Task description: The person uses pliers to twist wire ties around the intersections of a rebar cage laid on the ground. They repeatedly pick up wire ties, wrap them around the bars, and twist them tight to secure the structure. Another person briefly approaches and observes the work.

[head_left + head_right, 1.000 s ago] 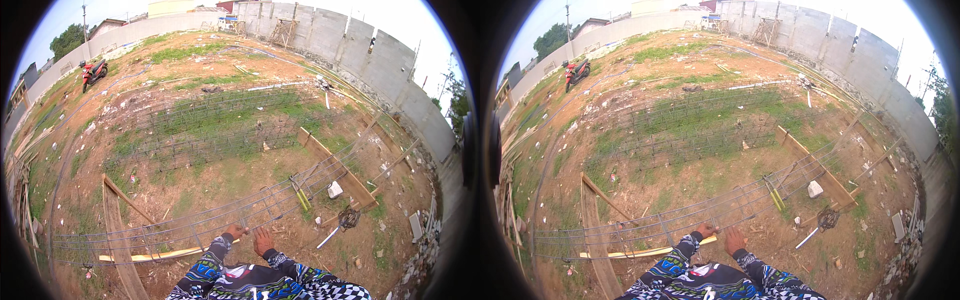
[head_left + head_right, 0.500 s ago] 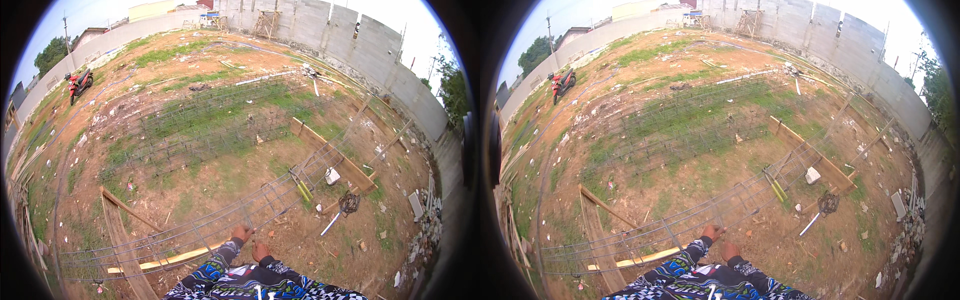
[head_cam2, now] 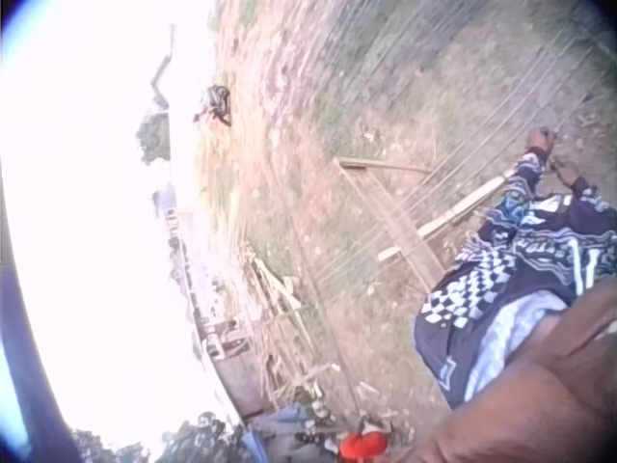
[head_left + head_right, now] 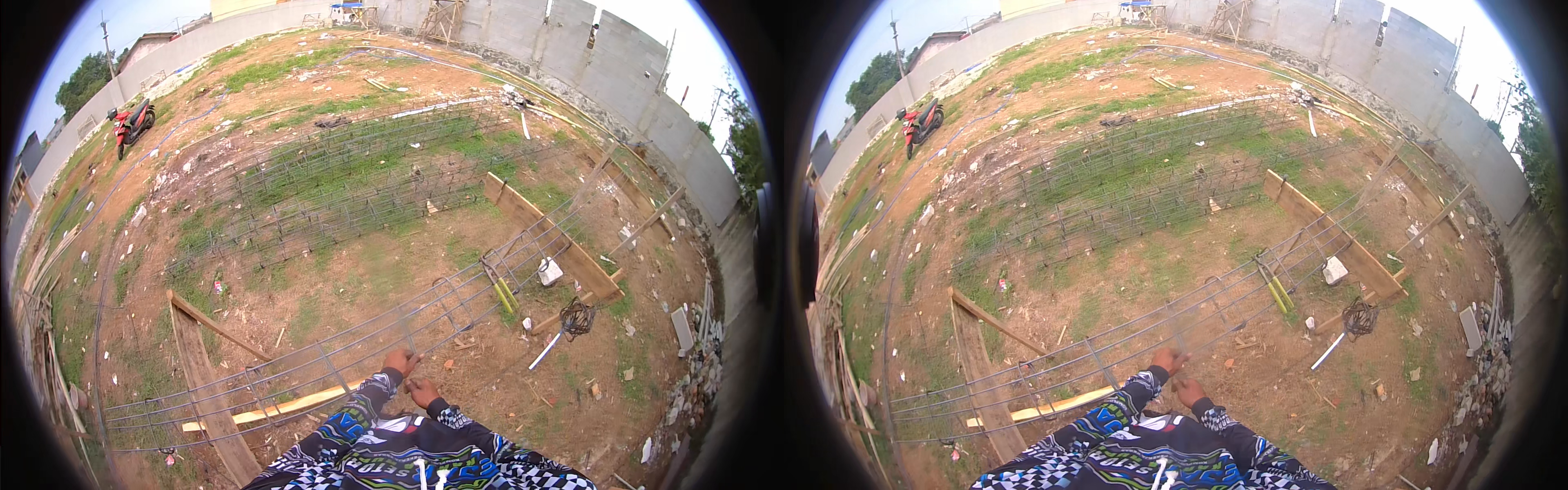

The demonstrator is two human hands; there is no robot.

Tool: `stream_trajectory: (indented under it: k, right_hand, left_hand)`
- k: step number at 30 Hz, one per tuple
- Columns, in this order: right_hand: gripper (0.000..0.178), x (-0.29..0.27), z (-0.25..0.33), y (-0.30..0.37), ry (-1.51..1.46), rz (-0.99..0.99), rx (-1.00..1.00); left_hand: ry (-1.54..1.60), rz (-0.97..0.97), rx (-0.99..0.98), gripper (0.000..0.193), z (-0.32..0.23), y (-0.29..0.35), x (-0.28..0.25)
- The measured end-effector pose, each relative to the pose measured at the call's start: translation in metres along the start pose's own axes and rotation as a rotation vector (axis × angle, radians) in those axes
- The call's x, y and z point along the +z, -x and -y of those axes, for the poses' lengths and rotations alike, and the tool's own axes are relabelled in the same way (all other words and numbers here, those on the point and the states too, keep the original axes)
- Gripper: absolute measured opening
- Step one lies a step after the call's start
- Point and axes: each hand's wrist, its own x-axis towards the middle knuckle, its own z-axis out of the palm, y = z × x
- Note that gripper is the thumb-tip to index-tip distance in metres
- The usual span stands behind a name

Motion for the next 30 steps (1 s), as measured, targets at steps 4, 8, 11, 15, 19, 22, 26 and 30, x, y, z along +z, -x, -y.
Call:
stream_trajectory:
  k: [4,8,11,15,19,22,26,30]
  right_hand:
    - [0.045,-0.12,0.017,0.002,-0.229,0.318,0.297]
    - [0.052,-0.198,0.008,-0.037,0.316,0.362,0.121]
    - [0.048,-0.254,-0.026,-0.094,0.243,-0.539,0.098]
    - [0.061,-0.283,-0.061,-0.157,0.466,-0.516,0.308]
    - [0.067,-0.272,-0.085,-0.172,0.719,-0.403,0.326]
    - [0.062,-0.279,-0.075,-0.167,0.722,-0.322,0.253]
    - [0.056,-0.274,-0.062,-0.156,0.094,-0.313,0.274]
    - [0.038,-0.226,-0.12,-0.072,-0.914,-0.308,0.27]
  left_hand:
    - [-0.033,-0.097,0.028,0.047,0.019,-0.002,0.008]
    - [0.002,-0.145,-0.02,0.048,0.021,0.002,0.001]
    - [-0.039,-0.174,-0.021,0.048,-0.001,0.008,0.0]
    - [-0.063,-0.169,-0.091,0.052,-0.014,0.008,-0.004]
    - [-0.098,-0.209,-0.153,0.05,-0.025,0.013,0.001]
    - [-0.046,-0.206,-0.181,0.047,-0.015,0.014,0.005]
    - [0.169,-0.301,-0.154,0.043,0.033,-0.002,0.018]
    - [0.591,0.007,-0.324,0.039,-0.006,-0.005,-0.009]
